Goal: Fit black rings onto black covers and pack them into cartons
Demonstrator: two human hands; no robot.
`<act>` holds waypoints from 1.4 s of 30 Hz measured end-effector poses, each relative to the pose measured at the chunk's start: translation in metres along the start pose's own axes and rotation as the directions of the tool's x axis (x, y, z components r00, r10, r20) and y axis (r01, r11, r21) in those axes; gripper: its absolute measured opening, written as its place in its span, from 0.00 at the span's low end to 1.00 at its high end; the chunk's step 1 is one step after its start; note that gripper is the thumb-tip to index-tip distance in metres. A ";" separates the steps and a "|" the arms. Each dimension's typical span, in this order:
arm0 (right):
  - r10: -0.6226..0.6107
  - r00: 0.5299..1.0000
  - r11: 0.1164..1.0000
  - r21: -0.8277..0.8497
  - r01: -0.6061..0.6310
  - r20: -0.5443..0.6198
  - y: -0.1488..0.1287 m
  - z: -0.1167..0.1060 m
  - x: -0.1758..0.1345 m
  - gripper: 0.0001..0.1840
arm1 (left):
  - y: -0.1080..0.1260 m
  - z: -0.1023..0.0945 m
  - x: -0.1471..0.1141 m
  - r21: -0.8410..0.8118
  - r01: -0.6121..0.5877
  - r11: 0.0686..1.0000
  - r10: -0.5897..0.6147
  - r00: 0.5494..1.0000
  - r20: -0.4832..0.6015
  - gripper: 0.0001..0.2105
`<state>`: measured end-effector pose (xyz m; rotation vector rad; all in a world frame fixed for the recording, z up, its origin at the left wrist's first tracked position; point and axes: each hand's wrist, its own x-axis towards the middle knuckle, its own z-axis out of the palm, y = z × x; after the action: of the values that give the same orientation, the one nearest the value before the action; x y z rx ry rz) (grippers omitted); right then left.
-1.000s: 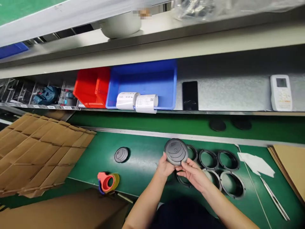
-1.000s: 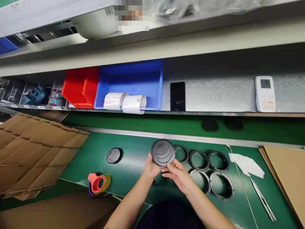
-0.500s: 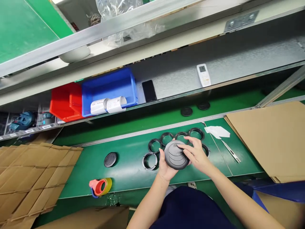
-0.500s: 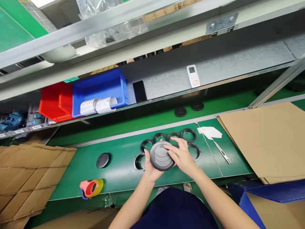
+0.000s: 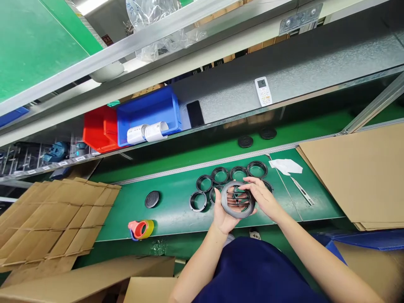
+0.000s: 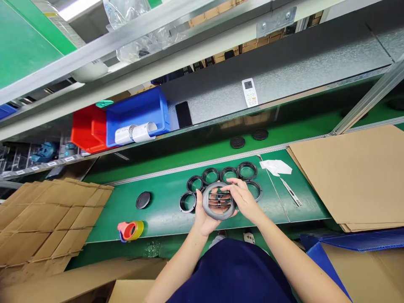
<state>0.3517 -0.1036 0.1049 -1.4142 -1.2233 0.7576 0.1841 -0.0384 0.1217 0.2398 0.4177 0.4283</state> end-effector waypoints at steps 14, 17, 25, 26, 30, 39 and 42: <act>0.048 0.915 0.932 -0.346 0.103 0.401 0.065 0.042 -0.043 0.63 | -0.029 -0.047 0.011 0.014 0.199 0.980 -0.192 0.960 -0.206 0.33; 0.163 0.969 0.893 -0.445 -0.066 0.184 0.093 0.033 -0.025 0.61 | -0.023 -0.053 0.011 0.100 0.249 0.963 -0.197 0.910 -0.365 0.39; 0.180 0.965 0.543 -0.799 -0.257 -0.188 0.184 0.004 -0.005 0.55 | 0.004 -0.092 -0.014 0.222 0.216 0.951 -0.056 0.825 -0.563 0.30; 0.193 0.964 0.526 -0.810 -0.260 -0.184 0.190 0.003 -0.010 0.55 | 0.006 -0.098 -0.018 0.208 0.215 0.954 -0.056 0.810 -0.583 0.28; 0.204 0.965 0.482 -0.841 -0.244 -0.163 0.189 -0.007 -0.023 0.52 | 0.012 -0.118 -0.037 0.158 0.217 0.963 -0.058 0.743 -0.667 0.22; 0.089 0.951 0.570 -0.769 -0.291 -0.295 0.175 -0.003 -0.015 0.42 | 0.035 -0.147 -0.051 0.087 0.188 0.978 -0.041 0.589 -0.807 0.21; 0.089 0.949 0.605 -0.740 -0.293 -0.303 0.196 0.005 -0.009 0.41 | 0.047 -0.157 -0.053 0.062 0.137 0.989 -0.027 0.569 -0.822 0.25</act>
<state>0.3978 -0.0924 -0.0851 -2.3199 -1.2719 0.1316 0.0550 0.0007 0.0153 0.1177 1.3953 0.4036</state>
